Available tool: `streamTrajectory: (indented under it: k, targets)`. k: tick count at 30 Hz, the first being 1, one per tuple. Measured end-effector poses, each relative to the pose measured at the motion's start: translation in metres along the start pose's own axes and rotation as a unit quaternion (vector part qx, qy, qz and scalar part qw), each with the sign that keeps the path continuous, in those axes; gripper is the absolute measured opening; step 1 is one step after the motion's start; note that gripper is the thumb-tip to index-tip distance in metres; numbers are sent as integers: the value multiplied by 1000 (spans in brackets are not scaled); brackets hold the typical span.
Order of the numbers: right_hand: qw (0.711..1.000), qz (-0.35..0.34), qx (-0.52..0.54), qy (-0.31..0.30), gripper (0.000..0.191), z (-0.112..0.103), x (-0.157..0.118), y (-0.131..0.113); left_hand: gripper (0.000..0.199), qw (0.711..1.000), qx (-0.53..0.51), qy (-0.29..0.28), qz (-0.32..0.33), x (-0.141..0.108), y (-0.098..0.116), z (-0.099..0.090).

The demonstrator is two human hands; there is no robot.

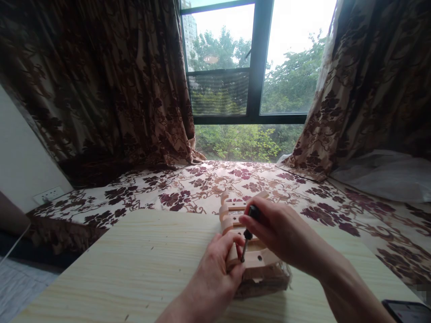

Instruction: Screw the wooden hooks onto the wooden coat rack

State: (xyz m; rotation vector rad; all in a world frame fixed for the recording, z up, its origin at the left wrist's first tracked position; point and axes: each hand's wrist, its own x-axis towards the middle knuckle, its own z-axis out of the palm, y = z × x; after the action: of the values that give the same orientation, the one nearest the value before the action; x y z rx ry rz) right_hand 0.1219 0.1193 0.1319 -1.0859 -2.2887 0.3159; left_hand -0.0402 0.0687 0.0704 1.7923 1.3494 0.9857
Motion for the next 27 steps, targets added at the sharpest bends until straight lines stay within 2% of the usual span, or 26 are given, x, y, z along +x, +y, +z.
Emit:
streamTrajectory:
  k: [3, 9, 16, 22, 27]
  targets:
    - [999, 29, -24, 17, 21, 0, 0, 3, 23, 1000, 4, 2, -6, 0, 0, 0]
    - [995, -56, 66, -39, 10, -4, -9, -2, 16, 1000, -4, -10, 12, 0, 3, 1]
    - [999, 36, -9, 10, 21, 1, 0, 2, 23, 1000, 4, 2, -1, -1, 2, 1]
    - [998, -43, 42, -31, 12, -4, -5, -7, 14, 999, -23, -16, 22, 0, 3, 0]
    - [999, 44, -27, 17, 21, 3, 1, 0, 20, 1000, 1, -2, 5, 0, 2, 0]
